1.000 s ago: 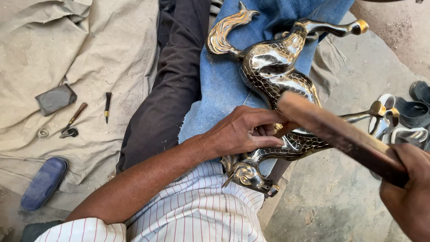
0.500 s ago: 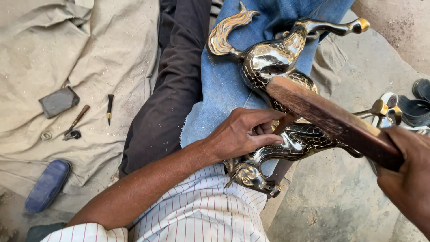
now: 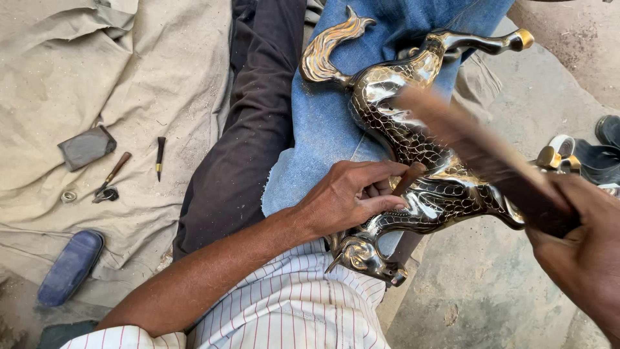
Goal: The person sits on the ground with a brass horse sculpture on their lap and hammers a chisel against its surface to detail the patterned body. They reposition the chisel across different areas of the figure and finally run a finger over the worked surface.
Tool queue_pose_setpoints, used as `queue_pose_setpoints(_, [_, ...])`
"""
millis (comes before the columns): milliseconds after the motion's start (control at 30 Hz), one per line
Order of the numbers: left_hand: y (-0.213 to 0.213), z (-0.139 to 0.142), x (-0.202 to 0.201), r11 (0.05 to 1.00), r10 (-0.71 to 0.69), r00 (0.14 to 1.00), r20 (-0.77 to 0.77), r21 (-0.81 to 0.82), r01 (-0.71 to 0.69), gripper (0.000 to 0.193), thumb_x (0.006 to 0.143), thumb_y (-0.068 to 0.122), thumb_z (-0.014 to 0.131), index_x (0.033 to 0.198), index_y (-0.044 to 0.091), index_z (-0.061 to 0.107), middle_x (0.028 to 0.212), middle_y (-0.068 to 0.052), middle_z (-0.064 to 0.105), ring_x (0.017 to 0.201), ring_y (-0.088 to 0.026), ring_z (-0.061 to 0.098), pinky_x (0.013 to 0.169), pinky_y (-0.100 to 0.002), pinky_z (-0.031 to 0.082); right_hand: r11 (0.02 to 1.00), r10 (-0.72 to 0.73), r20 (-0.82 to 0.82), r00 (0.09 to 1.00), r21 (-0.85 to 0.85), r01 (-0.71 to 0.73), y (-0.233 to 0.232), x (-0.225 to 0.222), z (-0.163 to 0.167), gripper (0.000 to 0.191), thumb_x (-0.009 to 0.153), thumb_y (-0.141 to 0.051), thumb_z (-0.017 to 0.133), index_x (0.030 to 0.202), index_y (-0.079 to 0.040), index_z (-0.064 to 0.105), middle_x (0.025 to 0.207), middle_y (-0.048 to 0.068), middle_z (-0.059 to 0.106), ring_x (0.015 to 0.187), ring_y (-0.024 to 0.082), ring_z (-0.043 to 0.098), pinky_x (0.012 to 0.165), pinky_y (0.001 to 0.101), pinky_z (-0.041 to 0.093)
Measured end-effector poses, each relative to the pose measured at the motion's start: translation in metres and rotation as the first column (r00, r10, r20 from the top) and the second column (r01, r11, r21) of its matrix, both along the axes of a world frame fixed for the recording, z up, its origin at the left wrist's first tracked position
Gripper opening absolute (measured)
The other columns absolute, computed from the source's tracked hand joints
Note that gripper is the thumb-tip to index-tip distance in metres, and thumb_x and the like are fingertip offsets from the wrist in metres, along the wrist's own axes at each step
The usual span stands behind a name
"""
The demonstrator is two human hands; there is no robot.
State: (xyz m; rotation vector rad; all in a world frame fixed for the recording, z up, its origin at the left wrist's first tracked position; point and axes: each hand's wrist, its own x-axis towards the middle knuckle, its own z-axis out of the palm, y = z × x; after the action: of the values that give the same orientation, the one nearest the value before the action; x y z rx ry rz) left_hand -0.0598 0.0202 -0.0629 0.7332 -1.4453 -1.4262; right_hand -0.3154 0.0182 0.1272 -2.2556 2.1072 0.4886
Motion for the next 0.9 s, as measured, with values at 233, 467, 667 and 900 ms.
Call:
queue_pose_setpoints(233, [0.003,0.000,0.000,0.999,0.022,1.000,-0.005,0.030,-0.022,0.049,0.087,0.023,0.081,0.131,0.006,0.067,0.094,-0.006,0.076,0.078,-0.009,0.073,0.069,-0.027,0.062,0.998,-0.032,0.236,0.971,-0.036,0.042,-0.002,0.002,-0.005,0.018,0.094,-0.001,0.078,0.102,-0.002,0.062,0.078,0.007,0.063,0.066,0.014,0.061,0.063,0.0296,0.051])
queue_pose_setpoints(467, [0.004,0.001,0.002,0.997,0.020,0.999,0.044,0.076,-0.023,0.049,0.087,0.021,0.082,0.131,0.005,0.067,0.088,-0.007,0.076,0.071,-0.011,0.071,0.064,-0.028,0.058,0.988,-0.143,0.122,0.982,0.078,0.134,-0.005,-0.013,-0.001,0.030,0.093,0.004,0.071,0.121,-0.001,0.063,0.060,0.012,0.056,0.041,0.021,0.057,0.039,0.0352,0.046])
queue_pose_setpoints(667, [0.011,0.003,0.003,0.998,0.064,0.998,-0.025,-0.024,-0.065,0.051,0.090,0.021,0.080,0.137,0.008,0.065,0.101,-0.005,0.076,0.080,-0.009,0.072,0.072,-0.025,0.062,0.990,-0.095,0.192,0.977,0.125,0.071,-0.006,-0.027,-0.008,0.026,0.091,0.005,0.069,0.116,0.000,0.063,0.065,0.010,0.056,0.040,0.019,0.058,0.038,0.0326,0.047])
queue_pose_setpoints(900, [0.009,0.005,0.005,0.996,0.023,1.000,0.003,0.088,-0.023,0.050,0.089,0.022,0.082,0.134,0.006,0.067,0.091,-0.006,0.075,0.073,-0.011,0.070,0.065,-0.028,0.059,0.994,-0.088,0.137,0.987,0.078,0.078,-0.006,-0.007,-0.004,0.015,0.092,-0.001,0.076,0.099,-0.005,0.063,0.066,0.008,0.057,0.047,0.017,0.057,0.046,0.0333,0.046])
